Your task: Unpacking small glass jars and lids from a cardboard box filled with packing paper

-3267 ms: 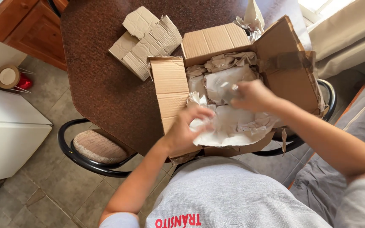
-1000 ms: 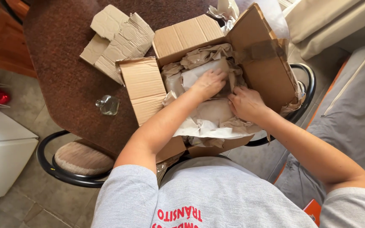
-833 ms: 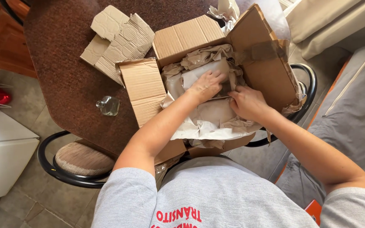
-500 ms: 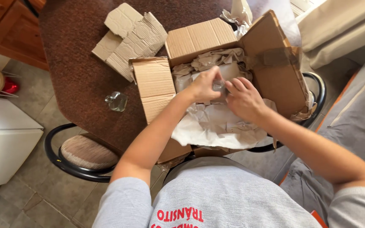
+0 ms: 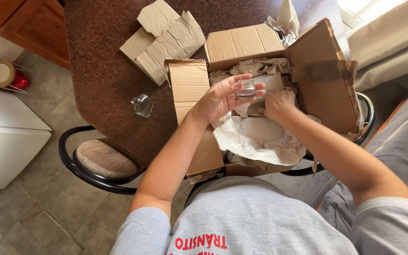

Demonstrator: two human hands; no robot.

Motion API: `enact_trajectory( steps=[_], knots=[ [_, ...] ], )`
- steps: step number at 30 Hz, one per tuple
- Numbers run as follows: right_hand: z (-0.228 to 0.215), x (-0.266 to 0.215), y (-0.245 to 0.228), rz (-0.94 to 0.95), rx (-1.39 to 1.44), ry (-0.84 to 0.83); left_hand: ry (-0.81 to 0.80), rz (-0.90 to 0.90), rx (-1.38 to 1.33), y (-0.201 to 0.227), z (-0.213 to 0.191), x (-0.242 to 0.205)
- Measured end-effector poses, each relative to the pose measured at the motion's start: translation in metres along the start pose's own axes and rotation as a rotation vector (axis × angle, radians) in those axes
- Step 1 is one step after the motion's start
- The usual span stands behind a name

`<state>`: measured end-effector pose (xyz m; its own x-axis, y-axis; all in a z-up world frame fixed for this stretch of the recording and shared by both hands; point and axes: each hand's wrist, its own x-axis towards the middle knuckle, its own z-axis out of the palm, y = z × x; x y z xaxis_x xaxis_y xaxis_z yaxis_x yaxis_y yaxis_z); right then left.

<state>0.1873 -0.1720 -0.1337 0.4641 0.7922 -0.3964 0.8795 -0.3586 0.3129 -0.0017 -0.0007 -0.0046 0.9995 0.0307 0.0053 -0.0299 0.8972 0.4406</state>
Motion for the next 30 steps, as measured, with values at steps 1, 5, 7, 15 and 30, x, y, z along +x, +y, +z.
enact_trajectory(
  steps=[1,5,7,15,30],
  knots=[
    [0.002,0.001,-0.005,0.001,-0.002,0.000,-0.002,0.001,-0.001,0.002,0.004,-0.001],
    [0.013,0.004,-0.014,0.211,0.088,-0.029,-0.098,0.001,0.015,0.009,0.017,-0.005],
    [0.020,0.003,-0.007,0.260,0.141,-0.027,-0.111,0.002,0.028,0.010,0.019,-0.005],
    [-0.023,-0.046,0.009,0.277,0.569,0.053,-0.037,-0.061,-0.027,-0.002,0.000,0.002],
    [-0.129,-0.125,-0.004,-0.257,1.220,1.010,0.354,0.132,0.287,-0.026,0.035,-0.005]
  ],
)
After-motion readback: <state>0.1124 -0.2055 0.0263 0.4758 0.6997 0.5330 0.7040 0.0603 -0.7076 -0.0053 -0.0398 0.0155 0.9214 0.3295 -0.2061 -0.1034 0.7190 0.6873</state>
